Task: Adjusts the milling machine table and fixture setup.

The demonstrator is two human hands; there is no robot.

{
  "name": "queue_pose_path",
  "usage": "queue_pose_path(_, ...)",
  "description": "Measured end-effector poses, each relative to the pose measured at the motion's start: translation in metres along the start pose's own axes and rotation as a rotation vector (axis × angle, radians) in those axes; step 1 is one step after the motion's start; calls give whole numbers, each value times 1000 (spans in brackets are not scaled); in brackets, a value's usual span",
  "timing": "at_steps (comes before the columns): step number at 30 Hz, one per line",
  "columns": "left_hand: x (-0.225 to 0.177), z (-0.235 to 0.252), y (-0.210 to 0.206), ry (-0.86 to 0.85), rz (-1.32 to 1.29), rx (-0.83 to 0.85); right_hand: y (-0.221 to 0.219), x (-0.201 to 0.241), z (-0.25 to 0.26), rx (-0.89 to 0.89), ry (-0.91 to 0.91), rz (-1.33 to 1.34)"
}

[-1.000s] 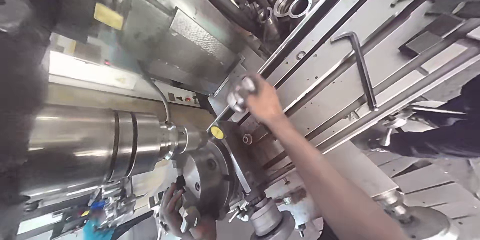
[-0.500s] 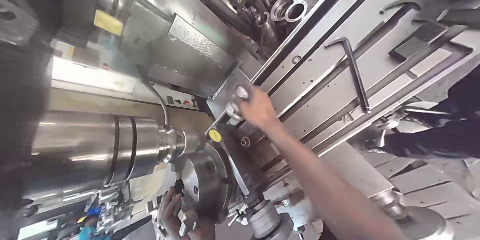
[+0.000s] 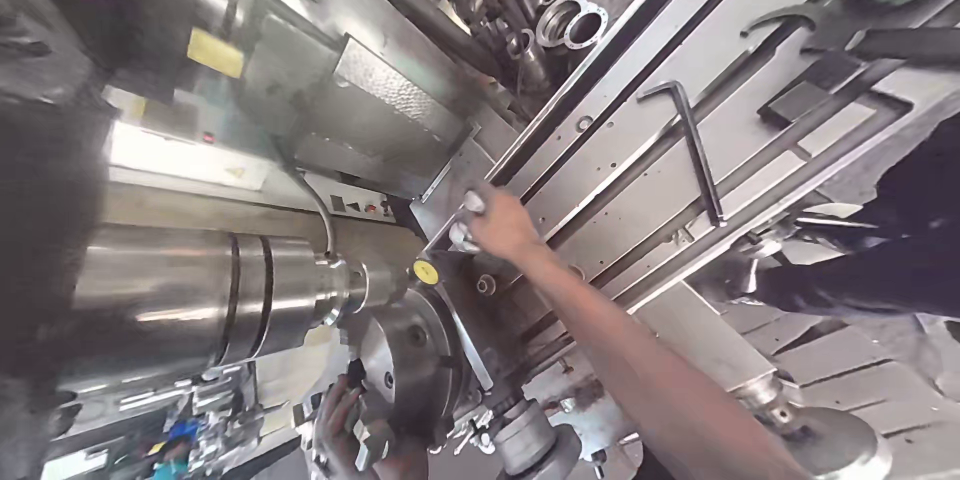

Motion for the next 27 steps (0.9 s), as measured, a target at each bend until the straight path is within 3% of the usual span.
queue_pose_path(7, -3, 3, -1, 6, 0, 94, 94, 25, -6, -412, 222, 242)
queue_pose_path(10, -4, 5, 0, 36, -12, 90, 58, 26, -13, -415, 160, 218)
queue_pose_path(13, -6, 4, -1, 48, -73, 38, -24, 16, -14, -105, 22, 63)
queue_pose_path(16, -10, 5, -4, 56, -57, 25, -5, 11, -6, 11, -8, -13)
queue_pose_path(23, -6, 5, -3, 27, -47, 38, 90, 32, -11, -346, 214, 204)
queue_pose_path(25, -4, 5, -3, 31, -40, 39, 87, 37, -9, -410, 246, 242)
queue_pose_path(27, -6, 6, 0, 53, -34, 39, 35, 32, -11, -359, 187, 184)
Point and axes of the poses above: each hand's wrist, its own z-axis towards the middle knuckle, its own y-axis out of the back of the hand, x = y × z, the point moved 7 cm from there along z, towards the middle knuckle, and after that the axes turned 4 degrees about z, right-handed, at the moved point
